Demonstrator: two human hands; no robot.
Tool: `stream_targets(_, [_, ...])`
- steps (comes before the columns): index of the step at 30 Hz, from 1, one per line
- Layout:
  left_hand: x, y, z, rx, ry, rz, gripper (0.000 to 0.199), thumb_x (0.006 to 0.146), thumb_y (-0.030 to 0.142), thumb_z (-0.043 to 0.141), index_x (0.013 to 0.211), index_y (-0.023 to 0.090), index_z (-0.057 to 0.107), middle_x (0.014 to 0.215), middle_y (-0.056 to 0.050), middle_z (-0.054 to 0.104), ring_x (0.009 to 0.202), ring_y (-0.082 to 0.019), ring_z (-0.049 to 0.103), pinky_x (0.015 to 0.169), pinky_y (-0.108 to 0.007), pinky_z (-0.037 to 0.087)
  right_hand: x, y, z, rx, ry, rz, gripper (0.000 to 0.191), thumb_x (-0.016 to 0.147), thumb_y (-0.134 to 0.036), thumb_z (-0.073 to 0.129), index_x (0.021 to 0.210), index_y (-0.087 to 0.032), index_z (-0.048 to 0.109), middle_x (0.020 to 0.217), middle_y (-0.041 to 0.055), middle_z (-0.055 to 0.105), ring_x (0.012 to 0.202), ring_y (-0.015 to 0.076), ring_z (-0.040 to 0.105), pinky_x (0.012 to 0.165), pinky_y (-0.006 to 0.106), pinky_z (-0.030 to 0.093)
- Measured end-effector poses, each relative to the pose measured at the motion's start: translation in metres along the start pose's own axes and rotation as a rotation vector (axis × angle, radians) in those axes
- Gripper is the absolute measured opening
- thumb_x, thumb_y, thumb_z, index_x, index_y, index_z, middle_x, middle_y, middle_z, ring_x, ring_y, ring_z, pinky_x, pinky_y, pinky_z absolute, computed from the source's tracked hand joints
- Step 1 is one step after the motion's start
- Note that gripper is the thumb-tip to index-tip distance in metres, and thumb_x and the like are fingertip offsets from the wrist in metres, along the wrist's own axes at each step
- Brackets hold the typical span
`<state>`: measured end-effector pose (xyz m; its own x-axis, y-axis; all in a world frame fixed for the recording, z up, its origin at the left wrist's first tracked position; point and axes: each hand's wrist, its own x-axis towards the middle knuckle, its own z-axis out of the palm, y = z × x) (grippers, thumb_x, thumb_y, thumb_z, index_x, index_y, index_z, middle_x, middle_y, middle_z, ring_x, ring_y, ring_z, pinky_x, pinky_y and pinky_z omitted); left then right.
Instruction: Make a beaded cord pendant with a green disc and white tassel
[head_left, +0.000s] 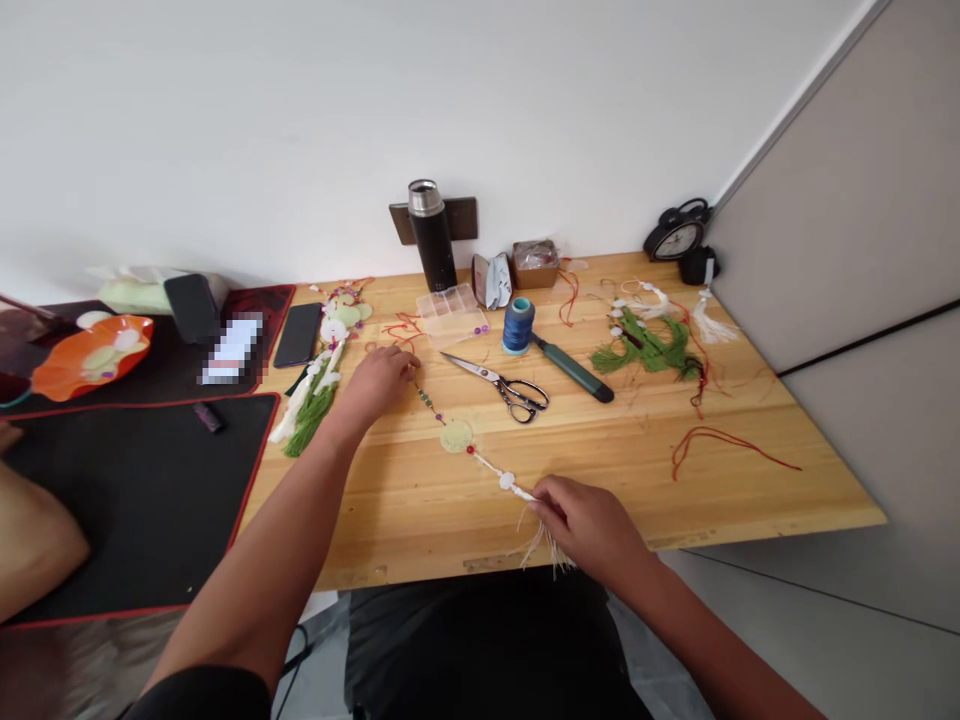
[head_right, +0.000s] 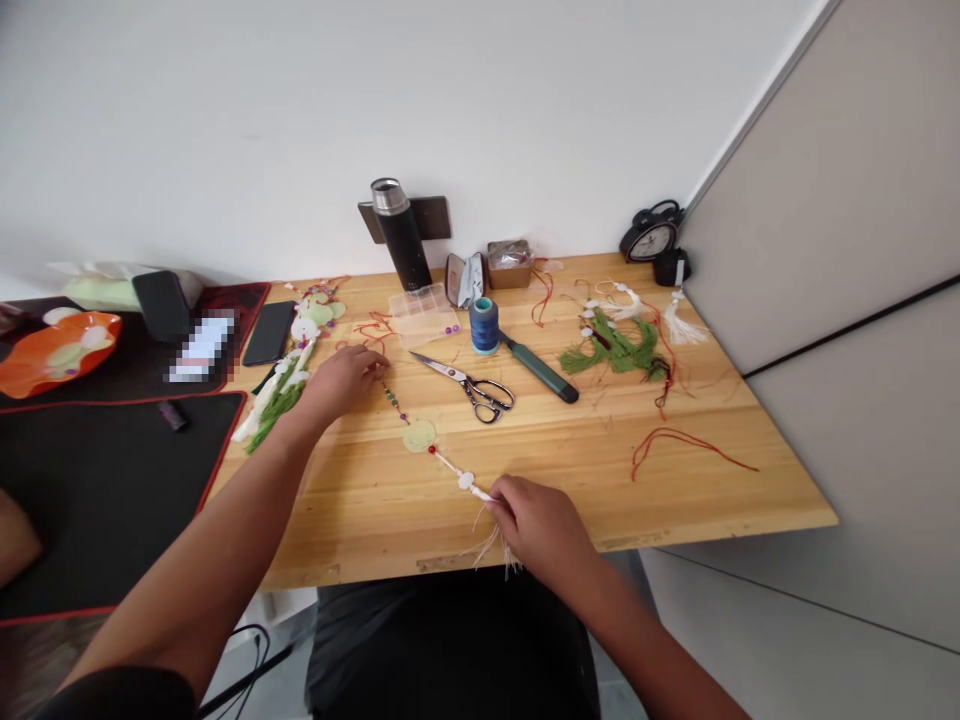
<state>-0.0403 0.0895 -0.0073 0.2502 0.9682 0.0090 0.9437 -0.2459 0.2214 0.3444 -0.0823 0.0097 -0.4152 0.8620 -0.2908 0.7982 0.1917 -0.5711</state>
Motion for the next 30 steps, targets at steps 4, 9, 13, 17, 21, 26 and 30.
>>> stream_targets(4, [0.003, -0.003, 0.004, 0.029, -0.020, 0.010, 0.023, 0.096, 0.020, 0.054, 0.099, 0.020, 0.077, 0.108, -0.017, 0.078, 0.108, -0.034, 0.071, 0.100, -0.046, 0.055, -0.001, 0.002, 0.001, 0.020, 0.010, -0.014, 0.018, 0.112, -0.031, 0.058, 0.103, -0.022, 0.072, 0.099, 0.0038, 0.081, 0.083, 0.0207, 0.071, 0.075, 0.031, 0.038])
stream_targets(9, [-0.001, -0.002, 0.010, 0.036, -0.006, 0.033, 0.021, 0.097, 0.018, 0.051, 0.098, 0.017, 0.071, 0.108, -0.022, 0.074, 0.112, -0.039, 0.068, 0.106, -0.055, 0.052, 0.000, 0.001, 0.002, 0.001, 0.014, -0.017, 0.014, 0.111, -0.031, 0.063, 0.106, -0.021, 0.073, 0.100, 0.0036, 0.081, 0.085, 0.0207, 0.071, 0.075, 0.031, 0.036])
stream_targets(13, [-0.007, -0.001, 0.012, -0.020, 0.057, 0.017, 0.017, 0.097, 0.019, 0.049, 0.099, 0.018, 0.066, 0.111, -0.023, 0.071, 0.113, -0.040, 0.066, 0.109, -0.058, 0.051, -0.001, -0.003, 0.005, -0.017, 0.033, -0.006, 0.012, 0.110, -0.029, 0.066, 0.104, -0.021, 0.073, 0.099, 0.0032, 0.081, 0.087, 0.0210, 0.072, 0.074, 0.032, 0.035])
stream_targets(17, [-0.011, -0.003, 0.008, -0.129, 0.126, -0.030, 0.012, 0.100, 0.023, 0.046, 0.100, 0.022, 0.058, 0.111, -0.019, 0.071, 0.110, -0.035, 0.067, 0.104, -0.053, 0.054, -0.003, -0.004, 0.010, -0.021, 0.067, -0.002, 0.012, 0.110, -0.030, 0.067, 0.105, -0.021, 0.074, 0.100, 0.0035, 0.081, 0.091, 0.0219, 0.073, 0.075, 0.031, 0.034])
stream_targets(21, [-0.015, 0.000, 0.000, -0.251, 0.144, -0.083, 0.009, 0.104, 0.030, 0.043, 0.100, 0.026, 0.050, 0.112, -0.013, 0.077, 0.099, -0.028, 0.071, 0.087, -0.043, 0.057, -0.003, -0.004, 0.013, -0.040, 0.077, -0.005, 0.012, 0.110, -0.030, 0.068, 0.104, -0.021, 0.073, 0.100, 0.0042, 0.081, 0.090, 0.0221, 0.074, 0.074, 0.031, 0.033])
stream_targets(26, [-0.017, 0.009, -0.011, -0.522, 0.179, -0.148, 0.010, 0.102, 0.032, 0.047, 0.094, 0.026, 0.050, 0.097, -0.006, 0.074, 0.083, -0.022, 0.067, 0.080, -0.039, 0.053, -0.001, -0.007, 0.011, -0.049, 0.074, -0.005, 0.013, 0.110, -0.029, 0.068, 0.101, -0.021, 0.072, 0.099, 0.0041, 0.082, 0.089, 0.0217, 0.074, 0.074, 0.032, 0.033])
stream_targets(30, [-0.018, 0.016, -0.021, -0.557, 0.190, -0.172, 0.008, 0.098, 0.033, 0.053, 0.094, 0.026, 0.054, 0.085, -0.002, 0.069, 0.079, -0.022, 0.064, 0.080, -0.038, 0.051, 0.000, -0.008, 0.009, -0.041, 0.076, -0.005, 0.012, 0.109, -0.028, 0.068, 0.101, -0.021, 0.073, 0.100, 0.0029, 0.083, 0.090, 0.0216, 0.075, 0.075, 0.032, 0.034])
